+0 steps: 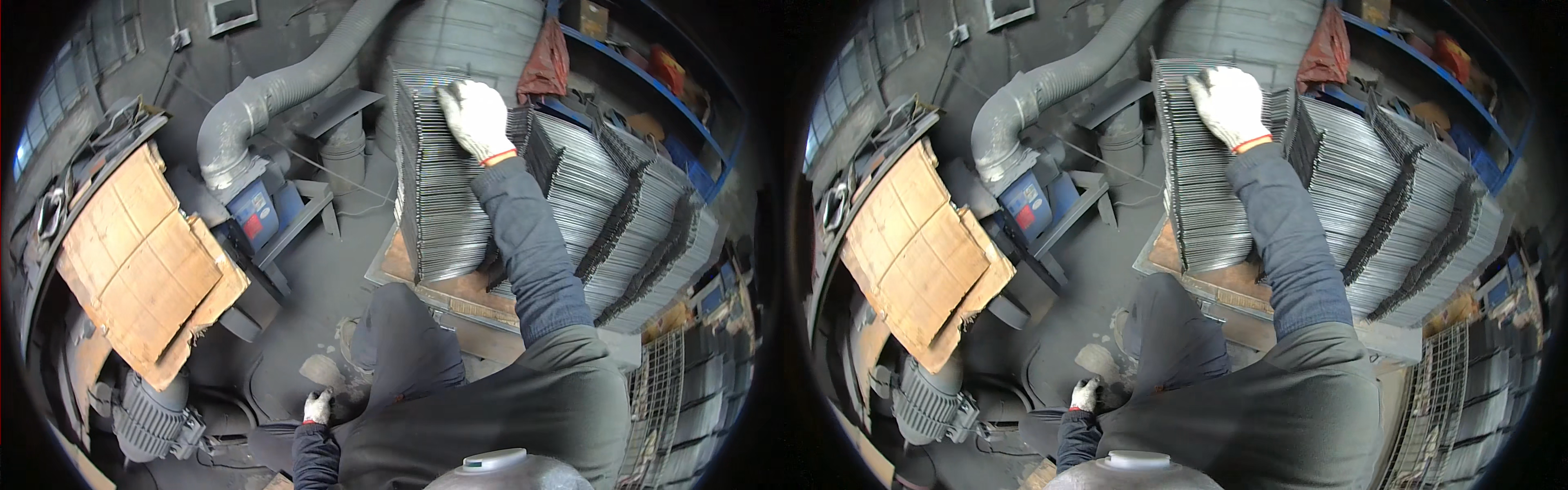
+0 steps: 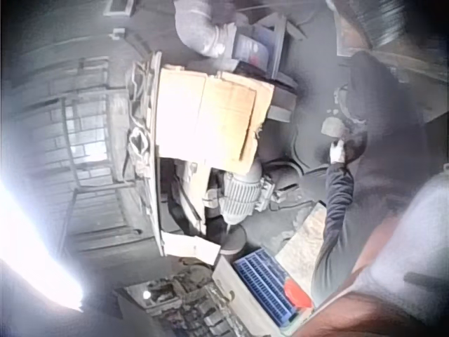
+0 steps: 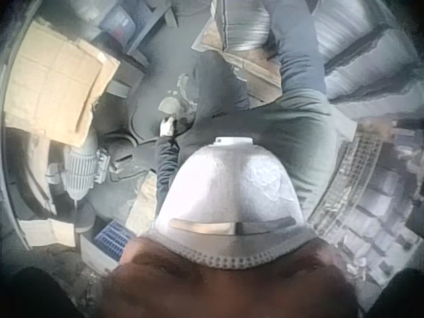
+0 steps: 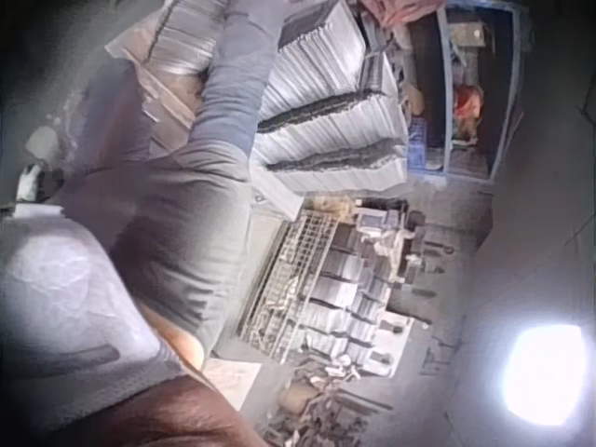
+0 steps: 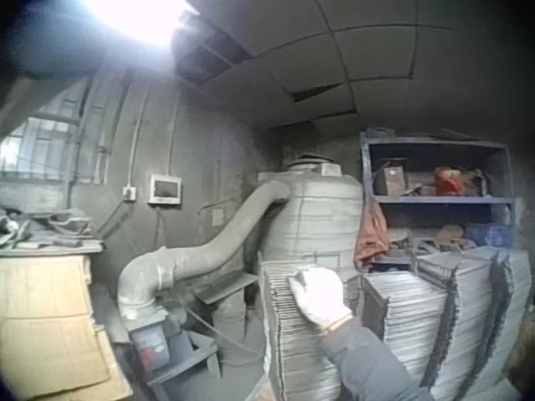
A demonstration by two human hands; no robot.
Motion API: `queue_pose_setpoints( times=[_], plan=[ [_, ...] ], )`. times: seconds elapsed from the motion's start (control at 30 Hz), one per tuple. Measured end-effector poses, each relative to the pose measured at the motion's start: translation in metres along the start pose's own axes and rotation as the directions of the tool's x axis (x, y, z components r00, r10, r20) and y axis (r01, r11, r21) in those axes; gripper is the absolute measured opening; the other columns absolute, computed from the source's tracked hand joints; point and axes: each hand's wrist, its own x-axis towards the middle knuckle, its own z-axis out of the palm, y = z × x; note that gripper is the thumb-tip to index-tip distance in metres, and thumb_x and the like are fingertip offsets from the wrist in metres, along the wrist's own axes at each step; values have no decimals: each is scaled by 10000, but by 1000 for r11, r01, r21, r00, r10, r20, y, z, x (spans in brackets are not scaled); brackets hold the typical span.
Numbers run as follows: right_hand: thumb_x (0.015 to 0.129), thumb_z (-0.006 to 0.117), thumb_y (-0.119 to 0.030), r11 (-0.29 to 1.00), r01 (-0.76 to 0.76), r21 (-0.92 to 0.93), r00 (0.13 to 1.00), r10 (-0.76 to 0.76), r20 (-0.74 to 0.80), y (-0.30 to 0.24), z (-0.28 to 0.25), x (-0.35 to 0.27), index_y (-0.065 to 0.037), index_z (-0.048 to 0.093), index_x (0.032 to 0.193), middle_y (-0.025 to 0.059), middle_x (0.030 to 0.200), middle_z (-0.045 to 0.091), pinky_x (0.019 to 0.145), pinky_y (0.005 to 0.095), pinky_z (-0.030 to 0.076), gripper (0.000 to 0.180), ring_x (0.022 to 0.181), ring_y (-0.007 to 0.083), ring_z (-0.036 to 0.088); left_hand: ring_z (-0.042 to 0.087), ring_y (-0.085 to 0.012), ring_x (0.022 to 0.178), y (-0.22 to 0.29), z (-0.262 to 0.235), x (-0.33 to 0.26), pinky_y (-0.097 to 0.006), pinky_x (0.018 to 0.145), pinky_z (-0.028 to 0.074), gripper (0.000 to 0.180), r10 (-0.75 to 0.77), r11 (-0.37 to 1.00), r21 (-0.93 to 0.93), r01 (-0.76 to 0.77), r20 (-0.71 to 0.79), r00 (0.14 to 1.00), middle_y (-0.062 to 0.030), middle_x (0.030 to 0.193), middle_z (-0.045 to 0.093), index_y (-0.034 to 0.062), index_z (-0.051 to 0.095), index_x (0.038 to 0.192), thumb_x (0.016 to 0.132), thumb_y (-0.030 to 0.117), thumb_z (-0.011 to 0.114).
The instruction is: Straighten the wires of metal grids by hand and stack them into a metal crate.
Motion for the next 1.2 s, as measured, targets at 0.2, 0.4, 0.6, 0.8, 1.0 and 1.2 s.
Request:
queue_pose_setpoints(
  times=[0.2, 0.4, 0.6, 0.8, 1.0, 1.2],
  plan=[
    [919, 778, -305, 972, 108, 209, 972, -59, -227, -33, -44, -57, -61, 736, 1111, 157, 1031, 718, 904, 498, 503, 314, 980, 373, 671, 692, -219, 849, 10, -6, -8, -379, 776, 578, 420, -26, 997, -74, 26, -11, 1000, -98, 993, 753, -22, 703, 1156, 977, 348, 790],
    [890, 813, -171, 904, -69, 423, 985, -7, 174, -69, -54, -288, -89, 704, 1210, 119, 1180, 701, 1026, 512, 490, 349, 1131, 367, 637, 708, -335, 797, 24, 0, -8, -500, 662, 601, 476, -143, 987, -71, 144, 31, 989, -134, 1026, 707, 85, 603, 1315, 1002, 422, 725],
    [905, 794, -189, 820, -535, 206, 811, 430, 396, -62, -94, -506, -100, 738, 1177, 122, 1190, 712, 1081, 516, 460, 291, 1183, 364, 643, 695, -281, 773, 52, 12, -17, -443, 633, 571, 517, -116, 985, -120, 120, 47, 992, -130, 1044, 718, 47, 629, 1267, 1008, 484, 725],
    [893, 799, -282, 829, -546, -117, 730, 540, 418, -1, -119, -554, -111, 651, 1325, 162, 1413, 600, 1219, 591, 323, 487, 1384, 406, 508, 694, -307, 899, 116, 52, -27, -438, 740, 549, 705, -38, 993, -109, 47, 83, 996, -134, 1083, 714, 44, 632, 1285, 1010, 693, 616],
    [873, 809, -295, 835, -504, -222, 714, 547, 438, 15, -107, -563, -101, 611, 1382, 157, 1473, 562, 1228, 632, 281, 580, 1439, 407, 452, 701, -321, 914, 180, 76, -42, -493, 763, 576, 720, 43, 952, -304, 36, 248, 968, -104, 1053, 686, 88, 620, 1231, 1027, 772, 518],
    [890, 792, -376, 869, -445, -218, 690, 488, 535, 9, -101, -567, -121, 590, 1462, 143, 1561, 499, 1239, 681, 223, 658, 1497, 408, 382, 638, -323, 879, 207, 81, -57, -504, 781, 551, 698, 31, 879, -472, 65, 194, 980, -79, 952, 628, 115, 615, 1127, 1031, 791, 471]
  ],
)
